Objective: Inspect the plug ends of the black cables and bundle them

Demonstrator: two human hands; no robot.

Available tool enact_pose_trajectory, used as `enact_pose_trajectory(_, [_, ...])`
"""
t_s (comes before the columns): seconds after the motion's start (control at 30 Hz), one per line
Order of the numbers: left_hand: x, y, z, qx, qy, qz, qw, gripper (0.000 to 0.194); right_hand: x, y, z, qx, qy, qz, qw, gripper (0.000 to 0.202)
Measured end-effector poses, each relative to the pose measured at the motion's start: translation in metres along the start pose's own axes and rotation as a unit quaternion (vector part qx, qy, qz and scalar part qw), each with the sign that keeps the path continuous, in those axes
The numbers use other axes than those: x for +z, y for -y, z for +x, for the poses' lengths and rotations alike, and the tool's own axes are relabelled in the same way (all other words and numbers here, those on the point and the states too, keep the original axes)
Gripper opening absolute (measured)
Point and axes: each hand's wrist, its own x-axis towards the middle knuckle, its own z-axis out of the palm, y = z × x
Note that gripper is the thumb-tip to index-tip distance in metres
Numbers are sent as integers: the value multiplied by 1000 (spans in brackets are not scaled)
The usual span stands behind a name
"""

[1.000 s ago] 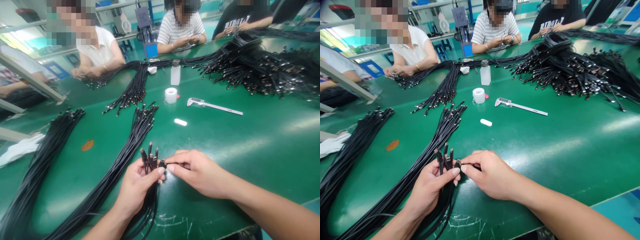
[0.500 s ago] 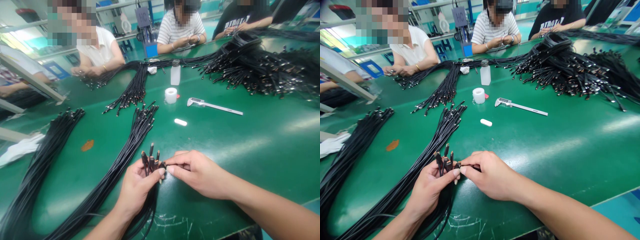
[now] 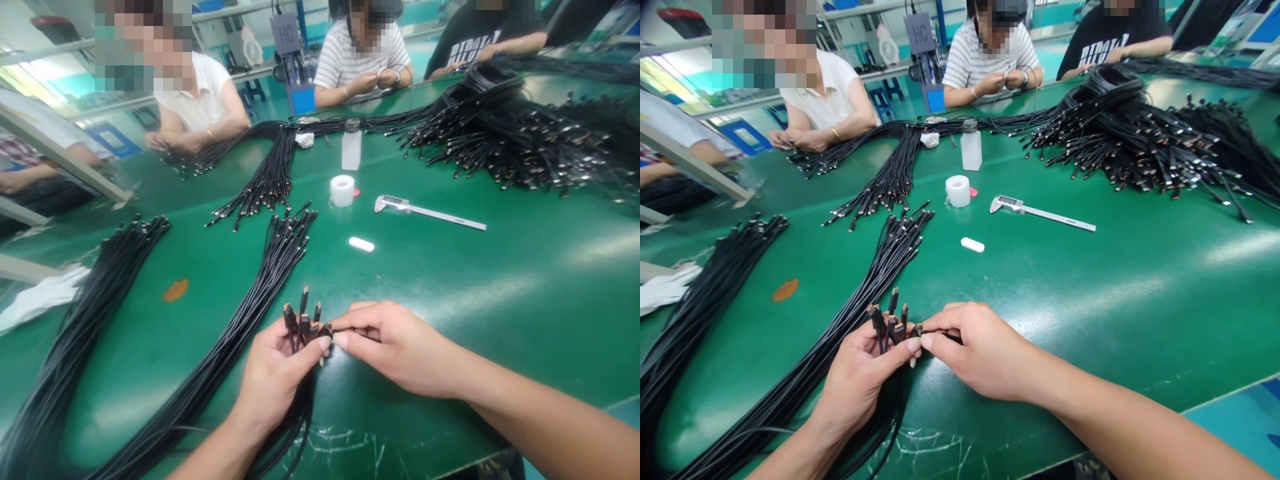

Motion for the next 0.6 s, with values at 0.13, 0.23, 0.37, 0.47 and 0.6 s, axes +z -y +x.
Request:
enact_pose_trajectory(0.13, [0,0,0,-1,0,2,1000,21,0,0,0,1,2,17,1000,24])
enact_pose_trajectory(0.23, [0,1,1,-3,0,0,1000,21,-1,-1,0,6,4,28,1000,25])
enact_pose_trajectory(0.37, [0,0,1,-2,1,-2,1000,21,-1,-2,-1,13,4,26,1000,25])
enact_pose_trajectory(0.47, [1,-3,1,-7,-1,-12,1000,23,-2,-3,0,10,8,23,1000,27])
enact_pose_trajectory(0.6, [3,-6,1,-29,4,-39,999,29,-3,-1,0,14,15,34,999,28])
